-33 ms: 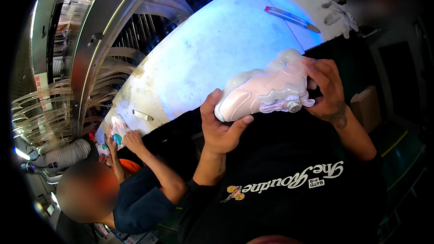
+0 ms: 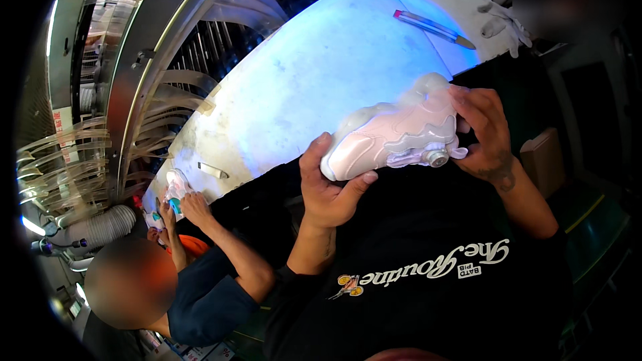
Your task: The person picks up a white sneaker from a shelf and inspects it closely, turning it over to examine the sole and interior. They then place the shoe back and pick up a second white sneaker, repeating the inspection process by rotating it in their hands.
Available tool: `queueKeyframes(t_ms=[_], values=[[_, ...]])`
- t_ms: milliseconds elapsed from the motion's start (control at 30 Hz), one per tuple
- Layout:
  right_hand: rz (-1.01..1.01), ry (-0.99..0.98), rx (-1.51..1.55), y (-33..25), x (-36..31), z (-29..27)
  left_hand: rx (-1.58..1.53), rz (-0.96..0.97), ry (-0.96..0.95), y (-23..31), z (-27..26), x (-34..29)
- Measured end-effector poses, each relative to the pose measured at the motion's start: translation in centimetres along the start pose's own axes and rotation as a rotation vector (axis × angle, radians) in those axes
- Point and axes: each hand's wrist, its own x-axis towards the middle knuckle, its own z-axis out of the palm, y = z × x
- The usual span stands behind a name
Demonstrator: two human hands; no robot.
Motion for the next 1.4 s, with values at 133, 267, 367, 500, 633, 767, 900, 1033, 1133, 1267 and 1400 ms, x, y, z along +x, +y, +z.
queueKeyframes(t_ms=[133,267,367,500,633,767,900,1033,1133,1267,1400], values=[[0.068,-0.047,0.004,-0.3,-0.4,-0.3,-0.017,0.013,-0.021,-0.3,0.2,0.2],[0.073,-0.061,0.007,-0.3,-0.3,-0.3,-0.006,0.01,-0.032,0.0,0.1,0.3],[0.052,-0.066,-0.002,-0.2,-0.2,-0.1,0.007,0.001,-0.023,0.0,0.1,0.3],[0.047,-0.081,-0.005,-0.4,-0.2,0.1,0.034,-0.047,0.012,-0.2,-0.3,-0.1],[-0.012,-0.045,-0.028,-0.3,0.0,0.3,-0.007,-0.063,0.034,0.0,-0.3,-0.2],[-0.042,-0.017,-0.062,-0.2,-0.1,0.2,0.041,-0.038,0.005,-0.3,-0.4,0.0],[-0.05,0.006,-0.077,-0.2,-0.3,0.3,0.053,-0.01,-0.031,0.0,-0.4,0.4],[-0.048,-0.003,-0.078,-0.2,-0.8,0.5,0.004,-0.061,-0.04,0.3,-0.4,0.6],[-0.063,-0.019,-0.074,-0.1,-1.0,0.5,-0.051,-0.075,-0.045,0.4,-0.4,0.8],[-0.107,-0.003,-0.084,-0.1,-1.0,0.9,-0.081,-0.053,-0.048,0.4,-0.7,1.0],[-0.126,-0.029,-0.089,-0.4,-0.5,0.6,-0.216,-0.144,0.007,0.9,-0.3,1.1]])
